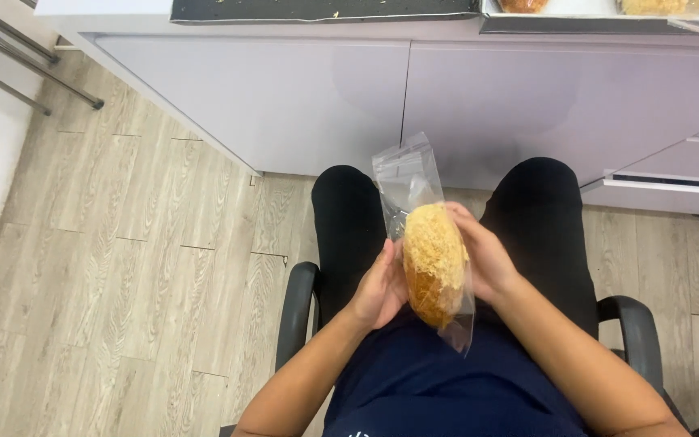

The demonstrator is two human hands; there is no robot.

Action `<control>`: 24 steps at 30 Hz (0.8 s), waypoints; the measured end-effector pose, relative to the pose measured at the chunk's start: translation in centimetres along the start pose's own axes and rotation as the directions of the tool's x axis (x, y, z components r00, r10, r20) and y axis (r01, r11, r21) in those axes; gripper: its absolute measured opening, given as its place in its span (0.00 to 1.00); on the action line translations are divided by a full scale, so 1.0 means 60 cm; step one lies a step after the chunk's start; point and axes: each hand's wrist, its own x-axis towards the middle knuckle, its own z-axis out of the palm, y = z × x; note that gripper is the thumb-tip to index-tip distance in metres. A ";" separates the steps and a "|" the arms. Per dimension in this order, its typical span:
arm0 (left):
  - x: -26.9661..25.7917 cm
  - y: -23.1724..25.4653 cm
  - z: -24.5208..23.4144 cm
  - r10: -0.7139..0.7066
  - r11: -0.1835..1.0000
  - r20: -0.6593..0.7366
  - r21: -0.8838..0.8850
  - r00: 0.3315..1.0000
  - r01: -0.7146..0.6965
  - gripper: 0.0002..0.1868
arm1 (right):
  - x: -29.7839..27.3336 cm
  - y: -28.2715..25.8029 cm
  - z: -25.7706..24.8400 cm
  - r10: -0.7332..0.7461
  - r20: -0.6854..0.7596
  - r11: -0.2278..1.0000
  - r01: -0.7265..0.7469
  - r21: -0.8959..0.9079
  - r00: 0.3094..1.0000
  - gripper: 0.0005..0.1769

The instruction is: Packaging individual bread rolls into plastic bags and recording information on a notepad.

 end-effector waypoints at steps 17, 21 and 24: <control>0.072 0.082 0.006 0.344 0.805 0.007 0.513 0.939 -0.299 0.37 | -0.109 -0.038 0.034 0.185 0.096 0.922 -0.206 0.328 0.978 0.28; 0.109 0.098 0.021 0.283 0.859 -0.002 0.446 0.959 -0.253 0.34 | -0.100 -0.021 0.005 0.181 0.009 0.934 -0.174 0.313 0.984 0.34; 0.133 0.088 0.034 0.213 0.913 -0.006 0.358 0.977 -0.197 0.34 | -0.102 -0.016 -0.018 0.096 -0.003 0.921 -0.088 0.379 0.995 0.30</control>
